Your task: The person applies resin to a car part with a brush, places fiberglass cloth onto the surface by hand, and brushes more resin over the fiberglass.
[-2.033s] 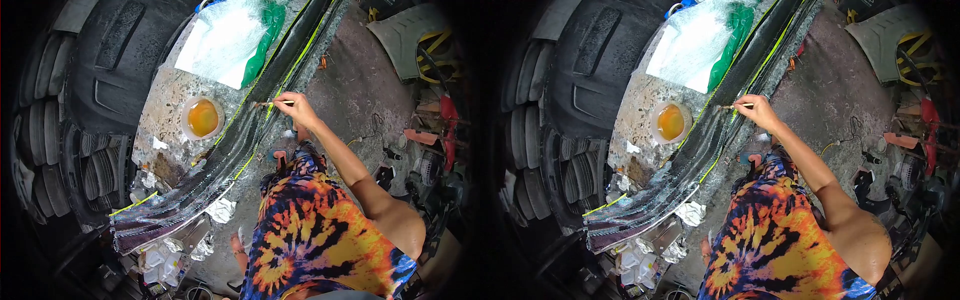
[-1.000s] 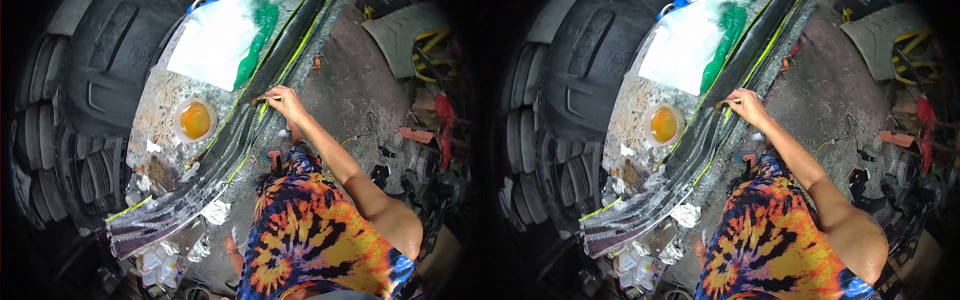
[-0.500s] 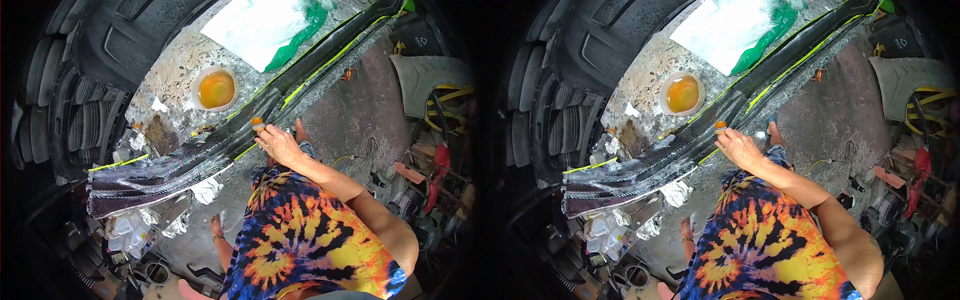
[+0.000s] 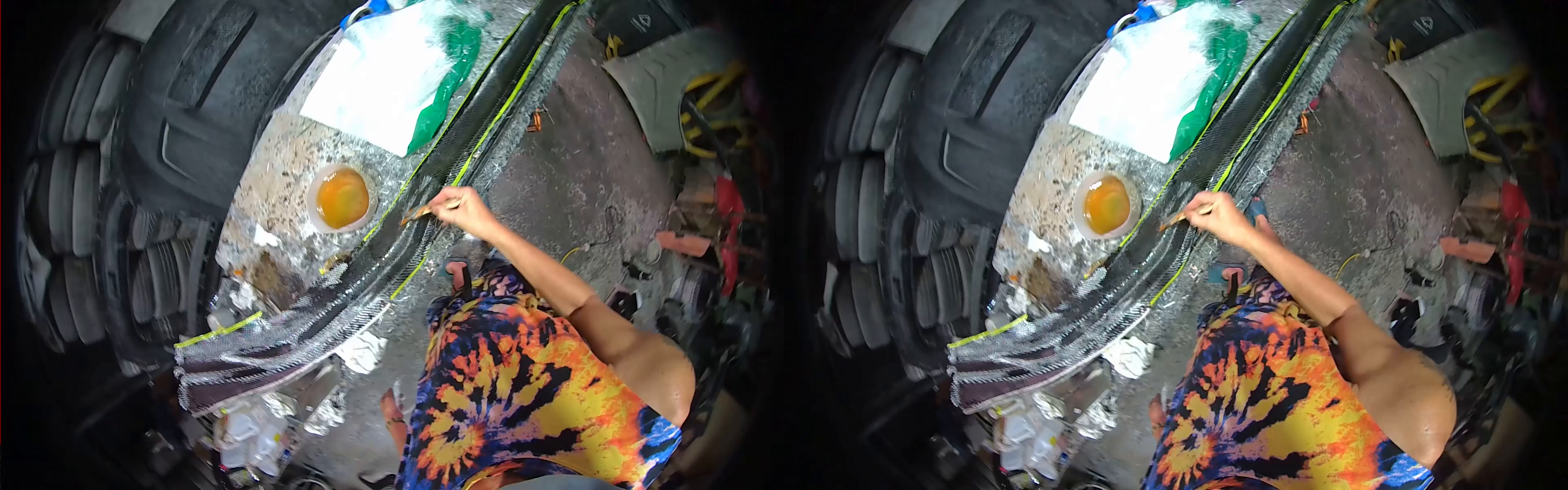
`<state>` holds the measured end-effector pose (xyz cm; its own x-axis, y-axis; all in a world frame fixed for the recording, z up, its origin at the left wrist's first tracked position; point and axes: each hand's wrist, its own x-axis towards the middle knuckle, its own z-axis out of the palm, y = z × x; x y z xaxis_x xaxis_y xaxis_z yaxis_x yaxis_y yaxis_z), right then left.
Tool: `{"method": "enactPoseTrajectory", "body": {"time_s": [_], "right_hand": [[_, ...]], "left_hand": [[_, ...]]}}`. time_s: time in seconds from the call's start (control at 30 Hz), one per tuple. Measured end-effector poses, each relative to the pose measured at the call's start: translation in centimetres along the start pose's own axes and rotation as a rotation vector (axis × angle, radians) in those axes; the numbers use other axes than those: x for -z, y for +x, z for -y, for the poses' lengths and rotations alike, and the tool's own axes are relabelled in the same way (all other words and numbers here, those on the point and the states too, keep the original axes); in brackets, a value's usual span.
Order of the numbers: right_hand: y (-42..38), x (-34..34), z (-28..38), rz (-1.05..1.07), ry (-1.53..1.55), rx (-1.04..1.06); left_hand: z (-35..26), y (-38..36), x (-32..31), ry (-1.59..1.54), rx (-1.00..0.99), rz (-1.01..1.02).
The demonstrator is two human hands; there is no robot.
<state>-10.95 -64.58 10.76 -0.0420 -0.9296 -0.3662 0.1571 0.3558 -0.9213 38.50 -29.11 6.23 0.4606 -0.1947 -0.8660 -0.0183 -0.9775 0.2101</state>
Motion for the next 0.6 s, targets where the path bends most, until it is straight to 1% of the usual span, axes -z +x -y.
{"method": "enactPoseTrajectory", "body": {"time_s": [0.07,0.2,0.23,0.3,0.37,0.43,0.47,0.57,0.6], "right_hand": [[1.1,1.8,-0.8,-0.087,0.06,0.007],[1.9,4.2,-1.2,-0.286,-0.015,0.1],[1.5,4.3,-1.2,-0.292,-0.009,0.1],[0.2,4.2,-0.7,-0.443,-0.037,0.101],[-1.3,3.5,-0.6,-0.438,-0.034,0.084],[-2.6,1.9,-0.8,-0.481,-0.032,0.066],[-2.6,0.6,-1.9,-0.489,-0.119,0.119],[-3.4,-3.9,-0.8,-0.399,-0.32,0.274],[-3.9,-5.0,-0.4,-0.325,-0.367,0.26]], "left_hand": [[-1.1,0.6,0.6,0.011,0.002,0.005],[-2.8,1.4,1.3,0.06,0.008,-0.008],[-3.2,1.6,1.3,0.068,0.008,-0.012],[-3.5,1.6,1.3,0.077,0.018,-0.017],[-3.7,1.6,1.6,0.088,0.02,-0.02],[-3.8,1.3,1.8,0.093,0.024,-0.025],[-3.7,1.2,2.0,0.093,0.024,-0.029],[-3.6,0.8,2.3,0.096,0.032,-0.035],[-3.4,0.9,2.4,0.098,0.034,-0.034]]}}
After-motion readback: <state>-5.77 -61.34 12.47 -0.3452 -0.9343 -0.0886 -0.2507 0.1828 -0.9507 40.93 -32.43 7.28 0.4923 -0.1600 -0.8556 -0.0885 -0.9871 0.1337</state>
